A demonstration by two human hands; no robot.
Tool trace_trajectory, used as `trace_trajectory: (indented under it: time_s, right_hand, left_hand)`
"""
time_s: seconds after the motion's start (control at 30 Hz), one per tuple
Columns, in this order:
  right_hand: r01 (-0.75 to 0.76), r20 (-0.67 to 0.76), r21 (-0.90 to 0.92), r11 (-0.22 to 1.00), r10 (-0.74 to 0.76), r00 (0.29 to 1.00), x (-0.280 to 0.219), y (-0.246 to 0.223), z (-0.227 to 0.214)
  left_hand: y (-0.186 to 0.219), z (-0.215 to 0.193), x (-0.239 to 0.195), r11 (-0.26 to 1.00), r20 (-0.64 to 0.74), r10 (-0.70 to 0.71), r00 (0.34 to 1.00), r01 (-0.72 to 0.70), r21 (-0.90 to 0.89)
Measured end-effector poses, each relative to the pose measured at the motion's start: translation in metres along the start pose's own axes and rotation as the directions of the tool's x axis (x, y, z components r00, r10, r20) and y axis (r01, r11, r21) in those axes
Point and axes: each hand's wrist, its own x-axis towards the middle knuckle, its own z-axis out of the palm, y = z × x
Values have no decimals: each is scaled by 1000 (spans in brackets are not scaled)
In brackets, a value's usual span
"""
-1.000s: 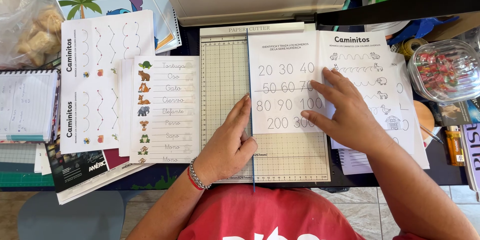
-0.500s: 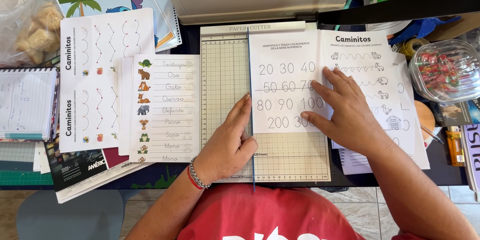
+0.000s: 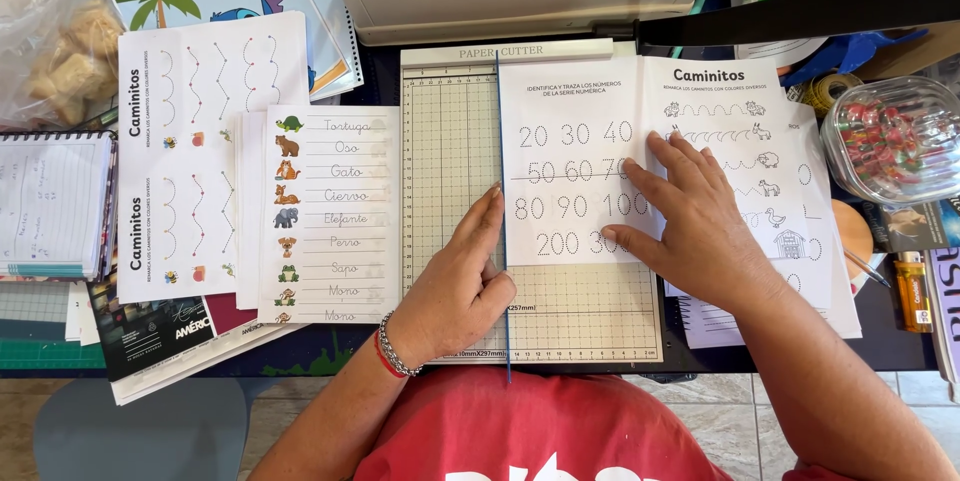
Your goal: The person uses a paper cutter to trim printed worksheets. They align the sheets on the cutting mat, lower the cutter blade to slice the paper, and then remove the cut pieces. The person handles multiple worksheets with numbers and tracing lines, stacking them on the table.
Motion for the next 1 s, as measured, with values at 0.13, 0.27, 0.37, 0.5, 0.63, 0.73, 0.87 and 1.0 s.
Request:
trace_trajectory:
  time_s: [0.13,0.27,0.37,0.5,0.63,0.73,0.87,1.0]
  right_hand:
    - [-26,32,-4,1000,26,999,1,-1,-2]
    - [-23,46,-1,1000,23,999,2,-1,-4]
    - [-28,48,11,1000,27,998,2,1,-5]
    - [-20,35,22,1000,20,999,3,2,-6]
    - [3,25,7,1000,-3,1000,4,3,-7]
    - [-30,84,29,999,28,996,5,1,-10]
    - [10,59,18,1000,-12,998,4,3,-10]
    - [23,41,27,999,-24,999,2,4,-7]
  left_hand:
    - [1,-1,0,1000,2,9,1000,-9,-1]
    - [1,-1,0,1000,7,3,1000,-3,9]
    - [3,-2,-1,1000,12,-5,1000,5,11]
    - [3,-3,-1,1000,6,0,1000,0,-4]
    - [-1,-1,1,999,-10,26,1000,-26,22]
    - [0,-2,0,999,20,14,1000,-15,29]
    - [-3,-1,0,999,10,44,999,-45,9]
    - [-3,-1,0,1000,9,27,1000,-27,5]
